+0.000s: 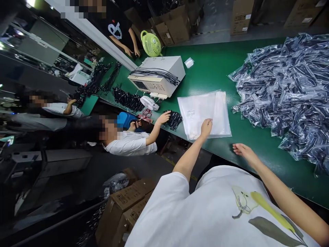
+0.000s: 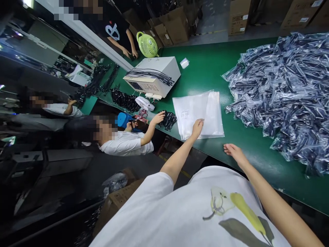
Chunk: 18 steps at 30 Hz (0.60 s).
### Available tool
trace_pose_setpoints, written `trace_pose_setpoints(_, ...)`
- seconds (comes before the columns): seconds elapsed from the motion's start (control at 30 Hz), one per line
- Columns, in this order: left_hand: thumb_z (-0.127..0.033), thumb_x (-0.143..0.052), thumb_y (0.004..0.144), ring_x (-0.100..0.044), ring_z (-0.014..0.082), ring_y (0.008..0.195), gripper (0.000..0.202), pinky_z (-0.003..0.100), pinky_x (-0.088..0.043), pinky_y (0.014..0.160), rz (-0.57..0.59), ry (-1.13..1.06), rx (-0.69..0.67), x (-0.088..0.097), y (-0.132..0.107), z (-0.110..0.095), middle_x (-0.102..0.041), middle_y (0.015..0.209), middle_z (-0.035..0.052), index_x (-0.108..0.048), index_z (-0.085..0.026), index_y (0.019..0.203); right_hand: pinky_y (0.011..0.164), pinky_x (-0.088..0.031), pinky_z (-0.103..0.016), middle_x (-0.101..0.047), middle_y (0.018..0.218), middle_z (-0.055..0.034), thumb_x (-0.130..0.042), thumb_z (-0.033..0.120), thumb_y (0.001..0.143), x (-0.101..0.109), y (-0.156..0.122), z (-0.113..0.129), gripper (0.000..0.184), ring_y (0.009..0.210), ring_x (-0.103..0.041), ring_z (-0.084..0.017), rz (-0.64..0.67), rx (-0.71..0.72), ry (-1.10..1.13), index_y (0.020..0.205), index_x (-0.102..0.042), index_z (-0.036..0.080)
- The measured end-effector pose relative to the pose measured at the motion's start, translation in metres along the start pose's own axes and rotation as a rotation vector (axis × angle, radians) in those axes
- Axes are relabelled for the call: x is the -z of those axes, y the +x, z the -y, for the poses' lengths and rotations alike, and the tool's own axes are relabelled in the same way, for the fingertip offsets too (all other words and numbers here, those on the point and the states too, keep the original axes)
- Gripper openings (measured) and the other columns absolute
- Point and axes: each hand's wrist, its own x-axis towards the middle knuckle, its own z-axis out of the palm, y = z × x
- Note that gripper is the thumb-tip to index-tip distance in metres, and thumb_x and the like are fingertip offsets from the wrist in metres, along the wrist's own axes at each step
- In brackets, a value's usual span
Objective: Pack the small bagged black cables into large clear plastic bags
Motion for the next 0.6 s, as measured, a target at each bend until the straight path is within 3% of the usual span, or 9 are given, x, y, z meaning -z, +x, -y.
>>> trace_pose_setpoints(0.07, -0.022, -0.045, 0.095, -0.054, 0.0221, 0.126, 0.019, 0.038, -0.039, 0.112, 0.054, 0.025, -0.1, -0.005, -0.017, -0.005, -0.063, 0.126, 0.0105, -0.063, -0.018, 0.091, 0.091, -0.057, -0.035, -0.068, 0.125, -0.0132, -0.063, 0.061, 0.086, -0.018, 0.021, 0.023, 0.046, 0.106, -0.068, -0.024, 0.012, -0.023, 0.09, 0.11, -0.065, 0.022)
trace_pose_setpoints(0.13, -0.023, -0.046, 0.095, -0.055, 0.0223, 0.125, 0.019, 0.037, -0.04, 0.112, 0.116, 0.038, -0.183, -0.011, -0.038, -0.01, -0.062, 0.128, 0.0108, -0.063, -0.018, 0.086, 0.085, -0.06, -0.036, -0.07, 0.12, -0.0142, -0.06, 0.063, 0.088, -0.038, 0.043, 0.045, 0.046, 0.102, -0.07, -0.024, 0.034, -0.066, 0.162, 0.108, -0.062, 0.022)
trace_pose_setpoints(0.27, -0.024, -0.047, 0.095, -0.059, 0.0199, 0.121, 0.02, 0.035, -0.044, 0.108, 0.18, 0.023, -0.298, -0.002, -0.058, -0.021, -0.064, 0.128, 0.0092, -0.063, -0.018, 0.085, 0.075, -0.062, -0.036, -0.071, 0.081, -0.0096, -0.065, 0.047, 0.089, -0.079, 0.079, 0.087, 0.028, 0.08, -0.07, -0.021, 0.107, -0.109, 0.209, 0.087, -0.061, 0.02)
trace_pose_setpoints(0.37, -0.022, -0.046, 0.094, -0.06, 0.0199, 0.119, 0.02, 0.036, -0.045, 0.106, -0.015, -0.047, -0.298, 0.04, -0.039, -0.035, -0.067, 0.123, 0.0097, -0.063, -0.017, 0.083, 0.08, -0.06, -0.036, -0.07, 0.077, -0.0056, -0.071, 0.03, 0.084, -0.112, 0.087, 0.125, 0.012, 0.076, -0.068, -0.019, 0.172, -0.017, 0.221, 0.083, -0.063, 0.02)
trace_pose_setpoints(0.47, -0.025, -0.043, 0.097, -0.064, 0.0189, 0.106, 0.024, 0.036, -0.05, 0.099, -0.368, -0.105, -0.264, 0.108, -0.011, -0.065, -0.069, 0.113, 0.009, -0.065, -0.016, 0.095, 0.097, -0.055, -0.036, -0.073, 0.109, -0.0048, -0.068, 0.029, 0.087, -0.151, 0.076, 0.177, 0.008, 0.099, -0.067, -0.017, 0.26, 0.163, 0.244, 0.091, -0.07, 0.022)
trace_pose_setpoints(0.53, -0.031, -0.043, 0.1, -0.065, 0.0178, 0.104, 0.027, 0.035, -0.051, 0.096, -0.498, -0.131, -0.398, 0.15, -0.004, -0.099, -0.068, 0.114, 0.0078, -0.064, -0.017, 0.11, 0.107, -0.048, -0.033, -0.068, 0.127, -0.0004, -0.066, 0.034, 0.09, -0.172, 0.058, 0.215, 0.013, 0.118, -0.061, -0.016, 0.325, 0.3, 0.26, 0.098, -0.072, 0.025)
trace_pose_setpoints(0.6, -0.038, -0.041, 0.102, -0.066, 0.0169, 0.107, 0.031, 0.036, -0.053, 0.097, -0.505, -0.16, -0.618, 0.175, -0.012, -0.143, -0.066, 0.118, 0.0067, -0.062, -0.019, 0.114, 0.111, -0.043, -0.032, -0.065, 0.133, 0.0025, -0.068, 0.039, 0.09, -0.181, 0.033, 0.249, 0.017, 0.128, -0.054, -0.016, 0.386, 0.49, 0.281, 0.102, -0.073, 0.027)
